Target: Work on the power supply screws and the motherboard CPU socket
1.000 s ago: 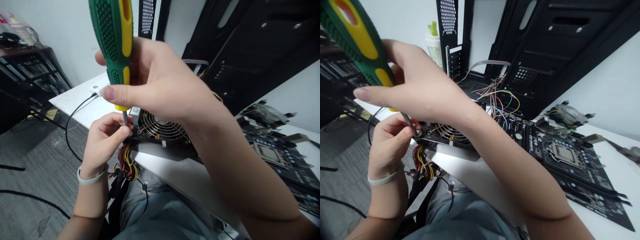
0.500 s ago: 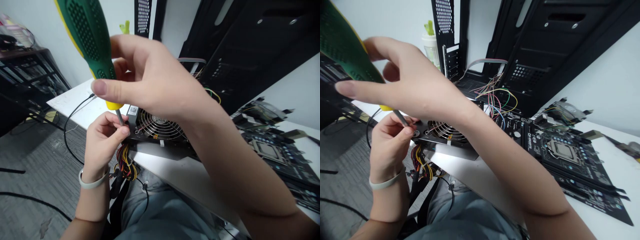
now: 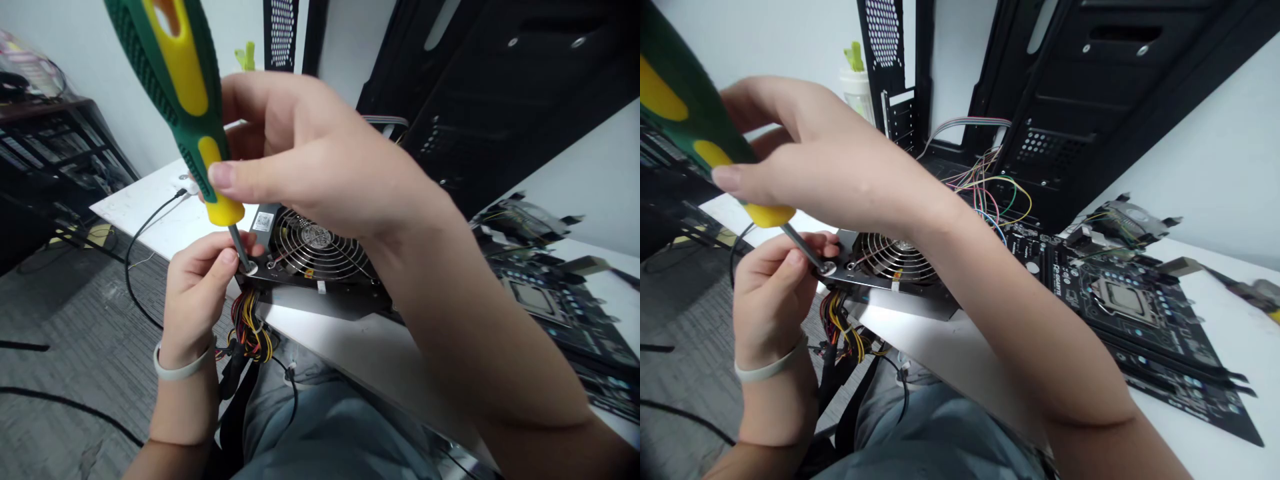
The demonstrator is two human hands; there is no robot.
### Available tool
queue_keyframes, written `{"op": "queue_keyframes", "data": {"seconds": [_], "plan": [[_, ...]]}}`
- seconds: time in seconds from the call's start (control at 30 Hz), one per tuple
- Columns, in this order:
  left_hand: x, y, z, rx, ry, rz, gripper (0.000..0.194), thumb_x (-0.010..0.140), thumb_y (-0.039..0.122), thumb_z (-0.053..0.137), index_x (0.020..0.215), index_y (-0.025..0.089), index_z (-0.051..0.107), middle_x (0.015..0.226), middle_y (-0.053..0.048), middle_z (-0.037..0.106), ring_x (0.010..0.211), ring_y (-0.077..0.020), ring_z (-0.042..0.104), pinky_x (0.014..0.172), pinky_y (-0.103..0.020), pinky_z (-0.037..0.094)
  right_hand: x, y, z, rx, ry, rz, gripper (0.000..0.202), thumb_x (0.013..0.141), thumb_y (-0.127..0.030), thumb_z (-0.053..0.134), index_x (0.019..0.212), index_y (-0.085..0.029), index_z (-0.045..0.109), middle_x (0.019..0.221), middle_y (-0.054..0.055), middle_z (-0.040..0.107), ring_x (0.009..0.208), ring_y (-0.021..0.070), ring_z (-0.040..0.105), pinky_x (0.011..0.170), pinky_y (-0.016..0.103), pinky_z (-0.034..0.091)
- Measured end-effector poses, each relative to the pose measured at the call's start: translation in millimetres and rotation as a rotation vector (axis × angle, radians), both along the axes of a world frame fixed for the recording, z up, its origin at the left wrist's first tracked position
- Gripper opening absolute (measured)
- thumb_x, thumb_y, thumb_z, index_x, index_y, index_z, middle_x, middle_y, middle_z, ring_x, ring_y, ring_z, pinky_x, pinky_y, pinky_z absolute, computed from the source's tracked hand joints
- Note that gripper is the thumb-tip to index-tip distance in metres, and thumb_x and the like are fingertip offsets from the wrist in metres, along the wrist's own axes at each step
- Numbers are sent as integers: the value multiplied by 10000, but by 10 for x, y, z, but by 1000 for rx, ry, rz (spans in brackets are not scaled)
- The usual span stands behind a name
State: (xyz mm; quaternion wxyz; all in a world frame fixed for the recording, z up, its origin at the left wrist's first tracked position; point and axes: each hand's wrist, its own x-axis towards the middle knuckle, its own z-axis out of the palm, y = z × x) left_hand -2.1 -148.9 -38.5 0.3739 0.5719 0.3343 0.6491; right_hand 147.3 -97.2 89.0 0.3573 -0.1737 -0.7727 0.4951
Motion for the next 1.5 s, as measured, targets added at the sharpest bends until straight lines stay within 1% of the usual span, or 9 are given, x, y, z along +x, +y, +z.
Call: {"op": "queue_keyframes", "data": {"seconds": [0.07, 0.2, 0.3, 0.43, 0.57, 0.77, 1.07, 1.3, 1.5], "plan": [[2, -11, -3, -13, 12, 15, 134, 893, 368, 711, 981, 286, 771, 917, -4, 753, 814, -132, 677, 799, -246, 530, 16, -2, 36, -40, -50, 6, 139, 931, -287, 612, 953, -184, 521, 1024, -5, 620, 941, 113, 618, 719, 153, 527], [16, -18, -15, -6, 9, 44, 131, 877, 382, 731, 954, 283, 768, 899, 1, 753, 799, -121, 679, 778, -234, 528, 45, 37, 5, -81, -20, 76, 162, 910, -44, 523, 992, -182, 500, 1027, -30, 610, 1005, 77, 599, 771, 114, 510], [33, -7, -17, 35, 24, 61, 143, 881, 387, 726, 979, 291, 769, 896, 3, 753, 775, -117, 681, 739, -229, 531, 49, 47, -71, -24, 84, 117, 158, 870, -76, 610, 946, -165, 503, 1005, -14, 600, 947, 87, 594, 801, 139, 518], [54, 4, -1, 72, 50, 73, 116, 869, 346, 747, 968, 289, 768, 891, 11, 750, 765, -105, 667, 718, -210, 520, 56, -16, -120, 106, 40, -78, 184, 815, -205, 723, 901, -174, 564, 898, -10, 588, 869, 119, 583, 720, 180, 513], [39, -3, 6, 57, 53, 50, 120, 877, 334, 740, 983, 286, 770, 913, 9, 754, 794, -104, 671, 733, -196, 524, 69, -60, -63, 75, -4, -183, 214, 766, -170, 755, 876, -187, 573, 881, -22, 605, 871, 120, 607, 704, 168, 527], [-4, -9, -24, 28, 41, 6, 147, 889, 346, 726, 1011, 280, 776, 921, 0, 770, 815, -121, 703, 803, -223, 552, 29, -7, 16, -76, 74, 56, 298, 758, 77, 652, 883, -155, 512, 830, -62, 570, 873, 67, 637, 757, 117, 542], [75, 3, 4, 38, -31, 49, 108, 803, 312, 817, 872, 252, 760, 864, 26, 755, 769, -80, 672, 737, -162, 533, 25, -61, -91, 74, -34, -137, 184, 807, -182, 756, 843, -136, 581, 982, 5, 624, 889, 115, 588, 707, 165, 499], [9, -10, -33, 34, 49, 44, 180, 887, 366, 726, 1024, 259, 774, 859, 1, 764, 798, -114, 696, 795, -216, 554, 31, 2, -27, -19, -82, -23, 178, 765, -44, 681, 831, -178, 583, 875, -53, 651, 915, 113, 645, 649, 143, 491], [72, 23, -27, 24, -46, 18, 97, 836, 336, 786, 916, 282, 773, 890, 48, 753, 716, -48, 689, 692, -116, 541, -20, -14, -91, -3, 51, -17, 143, 802, -40, 683, 805, -130, 571, 745, -45, 575, 734, 61, 550, 614, 150, 460]]}}
